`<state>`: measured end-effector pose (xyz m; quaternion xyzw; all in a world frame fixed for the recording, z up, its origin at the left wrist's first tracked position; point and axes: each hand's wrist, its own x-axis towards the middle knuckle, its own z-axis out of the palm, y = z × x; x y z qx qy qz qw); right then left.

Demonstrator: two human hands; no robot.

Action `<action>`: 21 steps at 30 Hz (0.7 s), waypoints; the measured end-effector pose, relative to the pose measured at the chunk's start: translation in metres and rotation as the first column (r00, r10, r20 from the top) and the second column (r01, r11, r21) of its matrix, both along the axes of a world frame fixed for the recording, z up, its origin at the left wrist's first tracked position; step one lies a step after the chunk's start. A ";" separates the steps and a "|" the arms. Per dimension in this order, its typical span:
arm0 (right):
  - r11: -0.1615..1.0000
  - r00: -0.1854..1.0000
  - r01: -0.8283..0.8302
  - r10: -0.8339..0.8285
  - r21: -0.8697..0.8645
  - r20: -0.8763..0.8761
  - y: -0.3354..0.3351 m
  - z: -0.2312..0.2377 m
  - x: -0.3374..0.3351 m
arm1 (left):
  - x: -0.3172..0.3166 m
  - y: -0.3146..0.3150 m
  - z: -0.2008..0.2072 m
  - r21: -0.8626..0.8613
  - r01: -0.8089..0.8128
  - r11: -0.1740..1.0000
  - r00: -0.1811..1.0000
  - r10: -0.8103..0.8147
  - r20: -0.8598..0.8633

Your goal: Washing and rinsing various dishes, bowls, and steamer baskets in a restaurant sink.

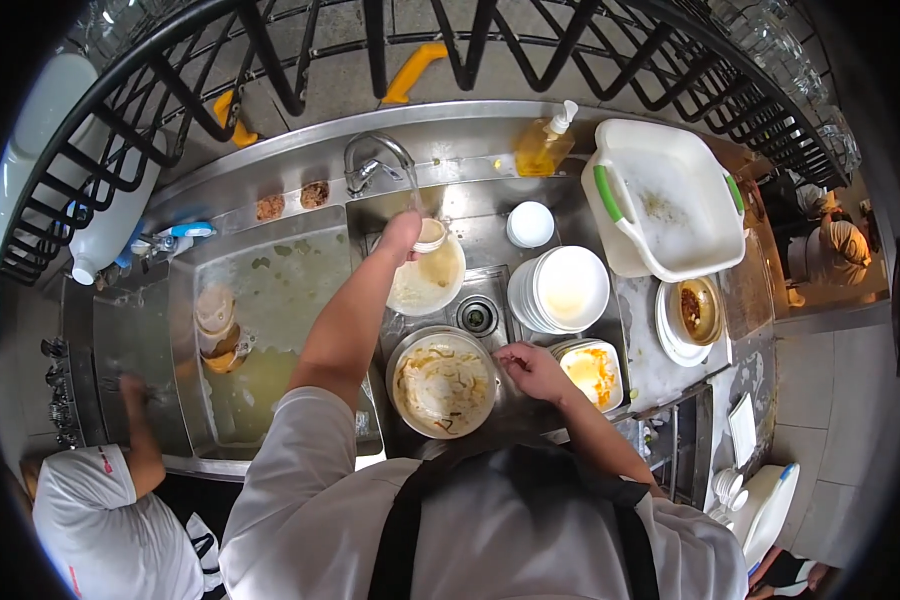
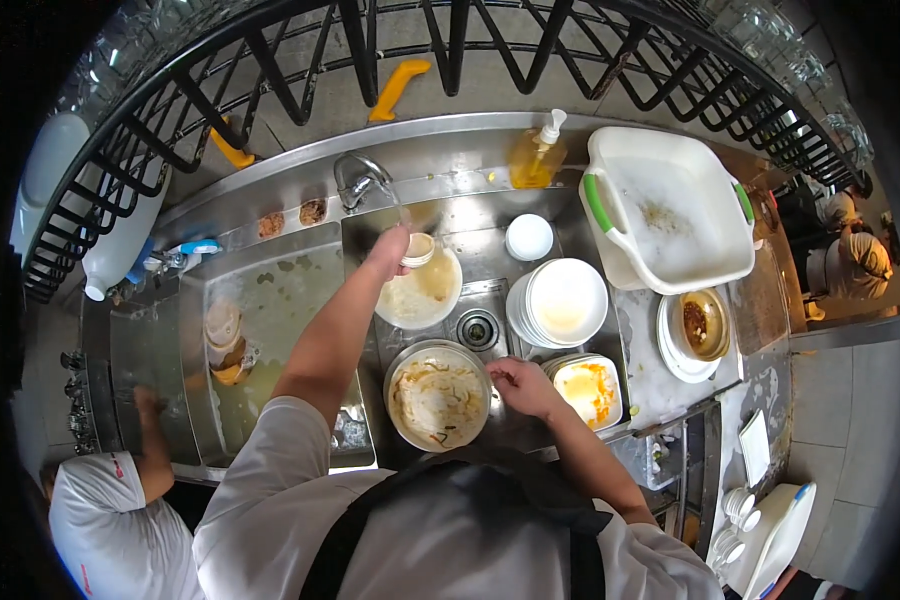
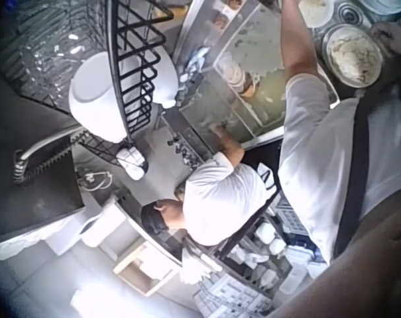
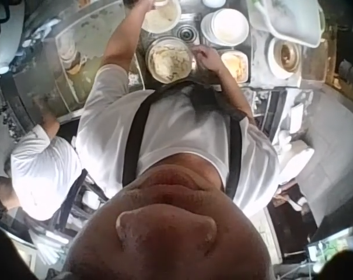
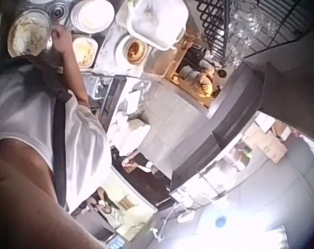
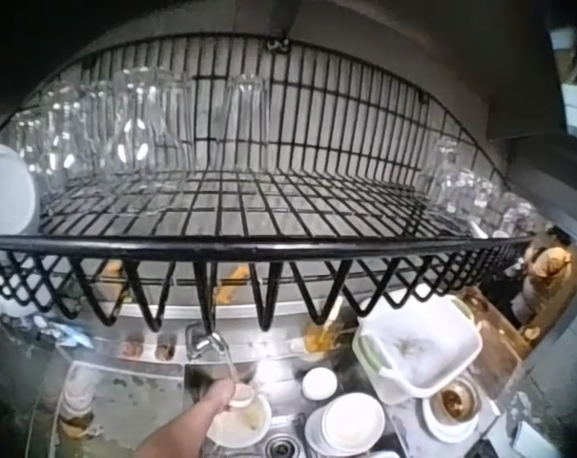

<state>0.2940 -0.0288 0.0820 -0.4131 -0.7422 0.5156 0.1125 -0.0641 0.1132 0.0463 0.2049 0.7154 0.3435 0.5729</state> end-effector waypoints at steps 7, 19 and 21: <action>0.999 1.000 -0.004 0.003 0.039 0.003 -0.001 -0.009 0.003 | -0.018 0.000 0.043 0.028 0.183 0.983 0.869 -0.149 -0.472; 0.998 1.000 -0.003 0.003 -0.058 0.002 0.000 -0.015 -0.003 | -0.012 0.000 0.042 0.134 0.190 0.973 0.879 -0.108 -0.465; 0.983 0.997 0.067 -0.074 -0.174 -0.038 0.008 -0.021 0.000 | 0.006 0.010 0.042 0.193 0.190 0.963 0.905 -0.095 -0.415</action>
